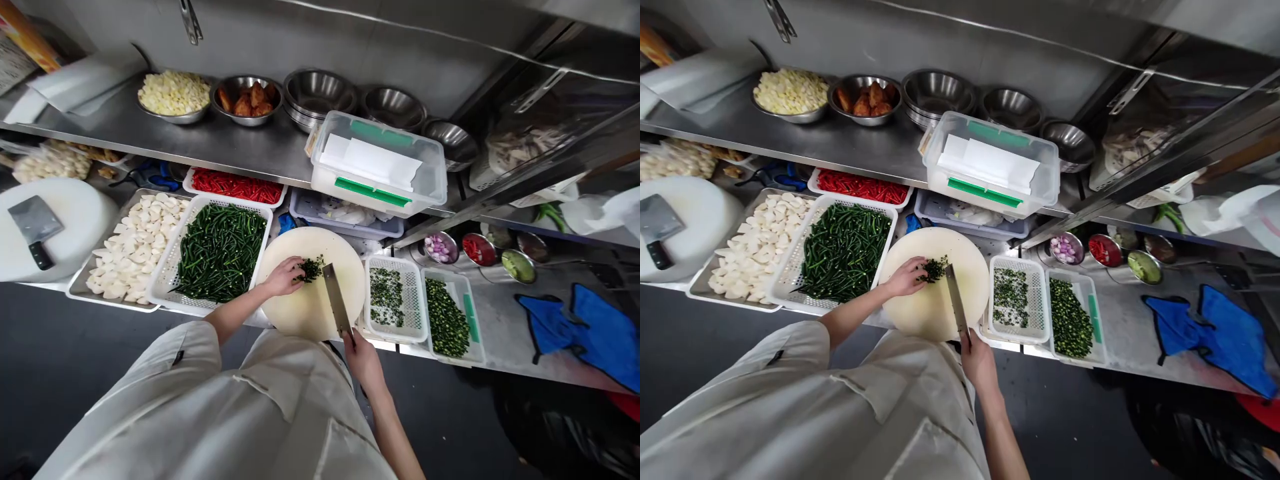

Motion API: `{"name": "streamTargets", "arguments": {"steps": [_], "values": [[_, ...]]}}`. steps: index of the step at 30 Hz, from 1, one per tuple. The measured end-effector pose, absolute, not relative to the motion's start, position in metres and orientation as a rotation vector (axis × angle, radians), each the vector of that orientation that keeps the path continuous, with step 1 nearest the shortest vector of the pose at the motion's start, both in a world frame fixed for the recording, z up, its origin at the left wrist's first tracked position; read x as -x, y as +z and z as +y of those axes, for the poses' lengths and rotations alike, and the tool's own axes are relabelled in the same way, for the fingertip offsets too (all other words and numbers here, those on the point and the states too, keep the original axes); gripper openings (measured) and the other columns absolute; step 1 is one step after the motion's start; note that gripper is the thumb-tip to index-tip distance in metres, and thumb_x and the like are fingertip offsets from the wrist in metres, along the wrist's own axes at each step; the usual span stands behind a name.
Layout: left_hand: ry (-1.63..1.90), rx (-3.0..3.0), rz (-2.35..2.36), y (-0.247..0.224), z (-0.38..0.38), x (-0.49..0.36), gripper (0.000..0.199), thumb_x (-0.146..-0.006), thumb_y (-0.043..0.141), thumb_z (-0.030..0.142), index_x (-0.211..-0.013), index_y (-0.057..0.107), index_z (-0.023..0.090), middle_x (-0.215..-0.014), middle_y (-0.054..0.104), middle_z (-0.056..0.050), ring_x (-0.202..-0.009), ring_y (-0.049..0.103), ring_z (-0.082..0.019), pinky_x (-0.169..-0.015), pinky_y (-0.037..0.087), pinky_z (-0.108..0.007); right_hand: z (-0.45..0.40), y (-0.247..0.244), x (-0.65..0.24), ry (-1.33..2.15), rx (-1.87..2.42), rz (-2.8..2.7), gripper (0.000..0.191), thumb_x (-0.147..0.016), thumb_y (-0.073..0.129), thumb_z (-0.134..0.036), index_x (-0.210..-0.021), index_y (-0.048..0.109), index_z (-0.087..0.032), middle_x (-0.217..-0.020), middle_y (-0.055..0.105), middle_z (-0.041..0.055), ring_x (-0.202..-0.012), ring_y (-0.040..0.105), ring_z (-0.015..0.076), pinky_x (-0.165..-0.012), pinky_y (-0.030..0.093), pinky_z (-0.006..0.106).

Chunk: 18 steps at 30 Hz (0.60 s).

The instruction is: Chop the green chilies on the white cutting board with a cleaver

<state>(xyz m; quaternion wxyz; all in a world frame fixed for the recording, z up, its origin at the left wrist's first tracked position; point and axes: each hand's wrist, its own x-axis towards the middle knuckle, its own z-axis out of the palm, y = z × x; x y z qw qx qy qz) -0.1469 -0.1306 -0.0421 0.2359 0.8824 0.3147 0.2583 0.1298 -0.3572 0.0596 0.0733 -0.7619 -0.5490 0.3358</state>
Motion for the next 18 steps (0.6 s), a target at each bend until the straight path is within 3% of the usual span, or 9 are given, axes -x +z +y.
{"name": "streamTargets", "arguments": {"steps": [8, 13, 18], "values": [[0.686, -2.416, 0.863, -0.038, -0.126, 0.145, 0.023, -0.096, 0.066, 0.032, -0.115, 0.073, 0.022, -0.132, 0.065, -0.013, -0.135, 0.056, -0.03, -0.117, 0.051, -0.051, -0.365, 0.065, -0.101, 1.11, 2.285, -1.654, 0.044, -0.109, 0.035, -0.045, -0.11, 0.072, -0.022, -0.097, 0.08, 0.0134, -0.095, 0.076, 0.0283, -0.074, 0.045, 0.029], [0.646, -2.461, 0.832, -0.038, -0.126, 0.146, 0.037, -0.094, 0.071, 0.041, -0.125, 0.07, 0.021, -0.145, 0.06, -0.015, -0.144, 0.051, -0.033, -0.122, 0.047, -0.052, -0.368, 0.059, -0.109, 1.116, 2.302, -1.592, 0.051, -0.108, 0.03, -0.052, -0.118, 0.07, -0.021, -0.104, 0.08, 0.0146, -0.097, 0.076, 0.0293, -0.076, 0.048, 0.031], [0.527, -2.482, 0.86, -0.044, -0.127, 0.141, 0.071, -0.091, 0.076, 0.047, -0.153, 0.054, 0.02, -0.166, 0.044, -0.017, -0.159, 0.036, -0.035, -0.13, 0.038, -0.054, -0.363, 0.045, -0.118, 1.198, 2.207, -1.578, 0.038, -0.102, 0.039, -0.045, -0.107, 0.069, -0.022, -0.109, 0.079, 0.0145, -0.108, 0.074, 0.0274, -0.087, 0.05, 0.031]]}}
